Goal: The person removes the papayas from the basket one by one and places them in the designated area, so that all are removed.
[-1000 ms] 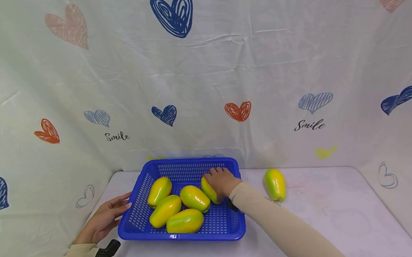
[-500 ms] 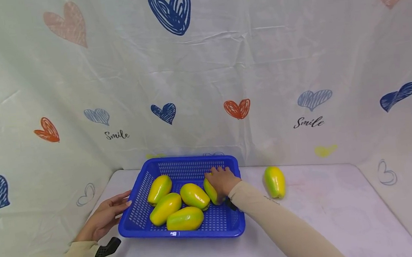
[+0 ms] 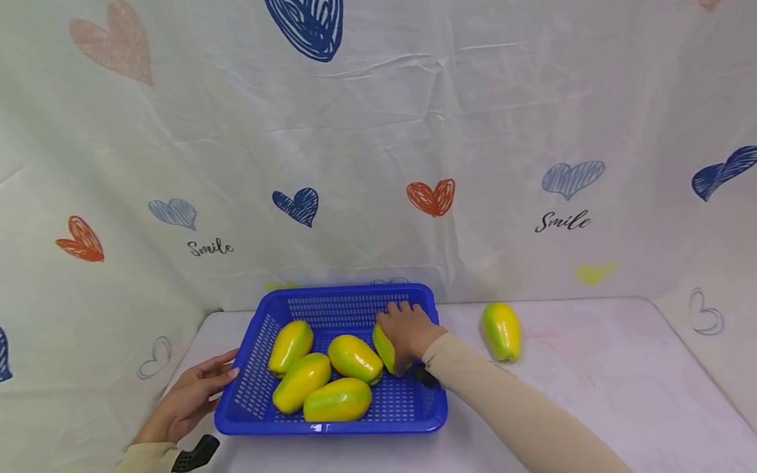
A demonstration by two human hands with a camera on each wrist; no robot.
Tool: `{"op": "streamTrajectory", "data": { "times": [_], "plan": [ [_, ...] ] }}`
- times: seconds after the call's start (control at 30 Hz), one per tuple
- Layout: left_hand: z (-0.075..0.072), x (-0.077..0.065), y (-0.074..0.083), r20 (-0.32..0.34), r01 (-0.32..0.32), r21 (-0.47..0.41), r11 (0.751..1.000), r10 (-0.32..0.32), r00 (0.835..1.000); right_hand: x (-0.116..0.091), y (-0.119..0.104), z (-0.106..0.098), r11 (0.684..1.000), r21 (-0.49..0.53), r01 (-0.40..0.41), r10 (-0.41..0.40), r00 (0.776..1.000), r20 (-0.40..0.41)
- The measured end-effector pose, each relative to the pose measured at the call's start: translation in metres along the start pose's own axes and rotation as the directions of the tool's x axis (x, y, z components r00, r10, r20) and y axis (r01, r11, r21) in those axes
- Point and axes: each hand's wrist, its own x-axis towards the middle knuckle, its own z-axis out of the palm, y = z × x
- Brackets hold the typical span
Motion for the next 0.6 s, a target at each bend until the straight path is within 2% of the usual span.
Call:
{"op": "streamTrajectory", "data": {
  "times": [0.13,0.3,0.6],
  "plan": [
    [-0.001,0.0,0.0,0.004,0.004,0.003,1.0,-0.004,1.0,-0.01,0.004,-0.008,0.998,0.018,0.055,-0.053,0.996,-0.075],
    [-0.002,0.0,-0.002,0.015,0.001,0.006,1.0,-0.001,1.0,-0.025,0.013,-0.015,0.991,0.051,0.121,-0.109,0.974,-0.198],
    [-0.003,0.003,-0.002,0.04,-0.004,-0.008,1.0,0.004,0.999,-0.061,0.034,-0.023,0.986,0.13,0.106,-0.053,0.934,-0.354]
  ]
}}
